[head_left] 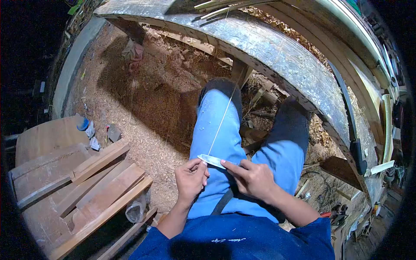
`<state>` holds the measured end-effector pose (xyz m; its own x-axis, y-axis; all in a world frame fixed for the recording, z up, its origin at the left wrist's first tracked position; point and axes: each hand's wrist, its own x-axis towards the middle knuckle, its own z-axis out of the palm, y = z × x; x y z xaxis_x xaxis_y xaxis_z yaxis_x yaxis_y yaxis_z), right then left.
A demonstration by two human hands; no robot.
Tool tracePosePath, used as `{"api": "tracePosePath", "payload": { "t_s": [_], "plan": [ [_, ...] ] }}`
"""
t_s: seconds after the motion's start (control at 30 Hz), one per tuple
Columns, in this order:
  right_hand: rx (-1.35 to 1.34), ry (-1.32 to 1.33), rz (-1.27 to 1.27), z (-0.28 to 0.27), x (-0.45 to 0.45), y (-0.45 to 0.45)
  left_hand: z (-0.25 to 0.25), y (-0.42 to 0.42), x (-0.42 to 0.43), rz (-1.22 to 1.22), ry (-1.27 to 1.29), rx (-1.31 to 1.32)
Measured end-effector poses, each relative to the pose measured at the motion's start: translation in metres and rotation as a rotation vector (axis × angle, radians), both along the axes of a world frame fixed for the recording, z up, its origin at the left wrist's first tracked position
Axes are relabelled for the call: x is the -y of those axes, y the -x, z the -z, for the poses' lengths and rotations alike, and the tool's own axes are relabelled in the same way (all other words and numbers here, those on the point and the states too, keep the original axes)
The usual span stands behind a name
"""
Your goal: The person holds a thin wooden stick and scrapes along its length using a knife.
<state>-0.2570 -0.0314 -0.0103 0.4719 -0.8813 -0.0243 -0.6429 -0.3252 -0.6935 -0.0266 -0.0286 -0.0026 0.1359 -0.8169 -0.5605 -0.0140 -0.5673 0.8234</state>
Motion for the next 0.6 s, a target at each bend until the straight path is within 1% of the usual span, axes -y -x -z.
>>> {"api": "tracePosePath", "payload": {
  "t_s": [0.17,0.27,0.33,0.37,0.43,0.5,0.57,0.6],
  "plan": [
    [-0.011,0.021,0.037,0.003,0.001,-0.004,-0.002,0.002,0.006,-0.055,0.003,-0.051],
    [-0.03,0.066,0.013,0.003,-0.001,-0.004,-0.004,0.004,0.003,-0.024,-0.002,-0.018],
    [-0.027,0.109,0.155,0.007,0.005,0.0,-0.009,0.007,0.005,-0.018,-0.007,0.0],
    [-0.081,0.101,0.193,0.007,0.01,0.004,-0.01,0.009,0.006,-0.015,-0.009,0.015],
    [-0.044,0.128,0.143,0.012,0.006,0.005,-0.004,0.008,0.004,-0.032,-0.006,0.006],
    [-0.031,0.091,0.011,0.008,-0.003,0.0,-0.002,0.006,0.001,-0.039,-0.009,-0.003],
    [-0.031,0.099,0.017,0.008,0.0,-0.001,-0.001,0.004,0.001,-0.046,-0.008,-0.014],
    [-0.035,0.095,0.079,0.009,0.006,0.001,-0.001,0.005,0.002,-0.049,-0.007,-0.015]
  ]
}}
